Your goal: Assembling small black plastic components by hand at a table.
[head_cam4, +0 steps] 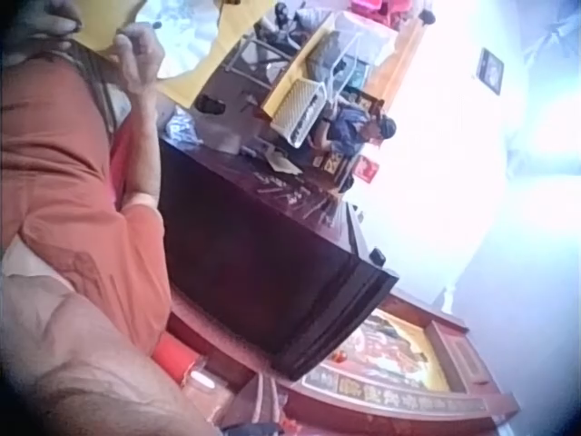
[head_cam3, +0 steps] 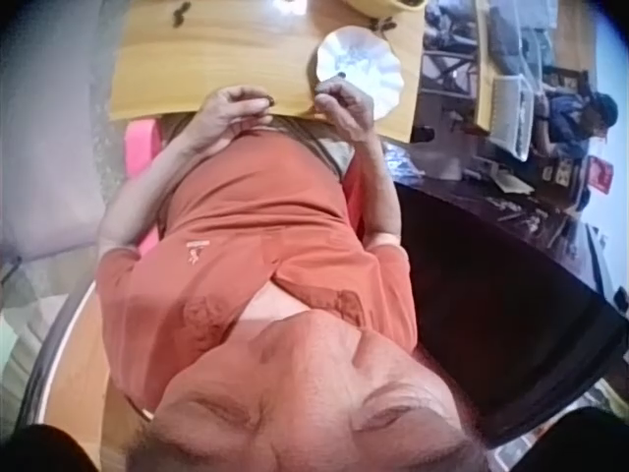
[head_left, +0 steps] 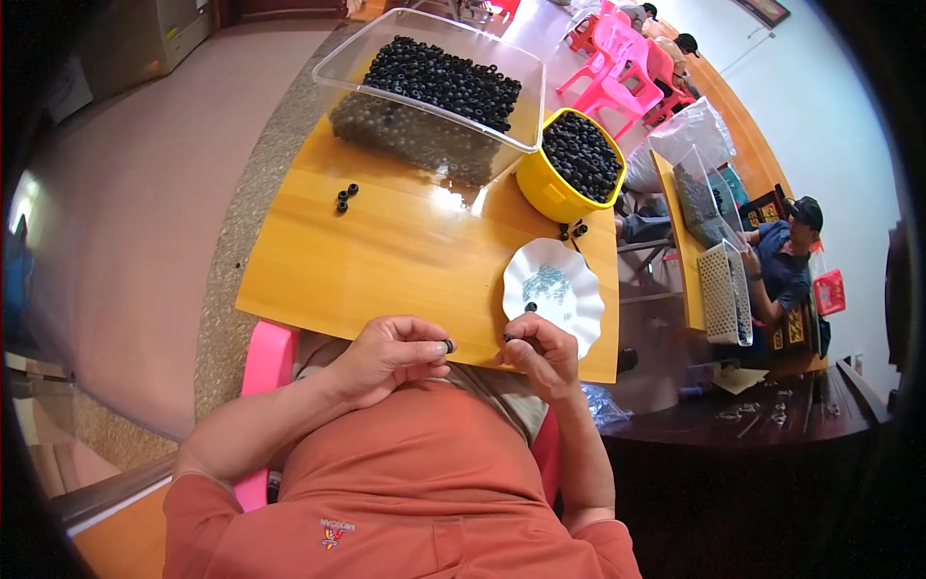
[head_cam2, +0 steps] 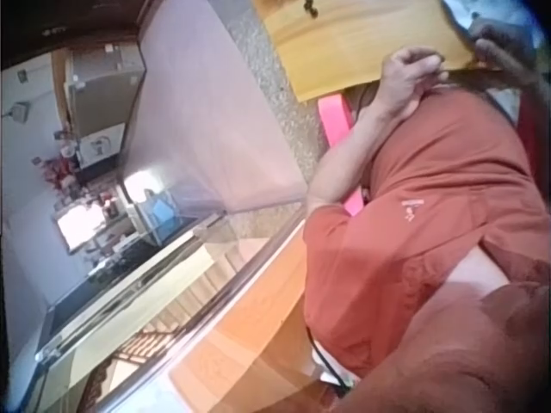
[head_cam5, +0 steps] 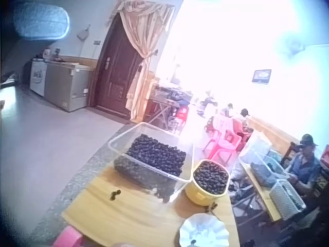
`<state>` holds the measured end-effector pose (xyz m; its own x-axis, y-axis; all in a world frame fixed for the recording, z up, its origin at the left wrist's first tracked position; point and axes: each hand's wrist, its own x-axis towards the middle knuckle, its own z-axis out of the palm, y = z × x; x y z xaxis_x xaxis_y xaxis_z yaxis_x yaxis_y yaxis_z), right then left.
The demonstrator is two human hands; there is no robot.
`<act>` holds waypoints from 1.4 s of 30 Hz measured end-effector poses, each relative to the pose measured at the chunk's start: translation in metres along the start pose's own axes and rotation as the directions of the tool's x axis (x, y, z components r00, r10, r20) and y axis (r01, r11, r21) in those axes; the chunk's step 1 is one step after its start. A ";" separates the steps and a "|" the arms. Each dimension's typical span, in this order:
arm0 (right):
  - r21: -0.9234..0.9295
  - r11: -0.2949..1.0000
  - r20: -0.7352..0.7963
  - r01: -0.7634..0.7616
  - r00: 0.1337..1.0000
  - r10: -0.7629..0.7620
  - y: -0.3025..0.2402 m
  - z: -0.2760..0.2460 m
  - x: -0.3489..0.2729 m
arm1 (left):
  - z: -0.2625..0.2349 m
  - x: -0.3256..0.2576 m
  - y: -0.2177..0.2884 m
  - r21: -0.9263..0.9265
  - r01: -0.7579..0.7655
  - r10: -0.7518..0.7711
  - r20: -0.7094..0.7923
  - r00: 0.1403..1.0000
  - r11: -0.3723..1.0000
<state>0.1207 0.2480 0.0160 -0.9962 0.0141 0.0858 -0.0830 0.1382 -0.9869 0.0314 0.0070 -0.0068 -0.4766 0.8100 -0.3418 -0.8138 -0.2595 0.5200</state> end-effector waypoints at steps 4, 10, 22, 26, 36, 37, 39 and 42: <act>0.043 0.998 0.072 -0.041 0.997 0.038 -0.006 0.013 0.002 | 0.001 0.002 0.000 0.030 -0.022 0.021 0.029 0.999 0.999; 0.015 0.999 0.187 -0.045 0.982 0.041 -0.005 0.024 0.008 | 0.000 0.004 -0.002 0.054 -0.052 0.048 0.061 0.997 0.997; -0.086 0.996 0.269 -0.033 0.962 0.055 -0.005 0.029 0.012 | 0.001 0.003 0.001 0.110 -0.077 0.067 0.093 0.993 0.991; -0.097 0.994 0.268 -0.052 0.960 0.076 -0.006 0.028 0.012 | 0.001 0.003 0.000 0.119 -0.071 0.062 0.082 0.995 0.990; -0.116 0.991 0.261 -0.063 0.961 0.091 -0.005 0.028 0.012 | 0.001 0.004 -0.002 0.199 -0.061 0.048 0.070 0.996 0.978; -0.102 0.991 0.254 -0.081 0.962 0.105 -0.005 0.029 0.012 | 0.001 0.004 -0.003 0.190 -0.060 0.048 0.067 0.997 0.980; -0.097 0.992 0.241 -0.076 0.966 0.098 -0.006 0.030 0.012 | 0.001 0.004 -0.003 0.187 -0.058 0.046 0.066 0.997 0.981; -0.111 0.992 0.218 -0.050 0.973 0.074 -0.006 0.032 0.012 | 0.000 0.005 -0.003 0.177 -0.059 0.049 0.064 0.997 0.982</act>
<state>0.1080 0.2156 0.0181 -0.9813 -0.1917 -0.0190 -0.0295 0.2469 -0.9686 0.0314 0.0119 -0.0105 -0.4935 0.8283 -0.2654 -0.7122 -0.2097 0.6699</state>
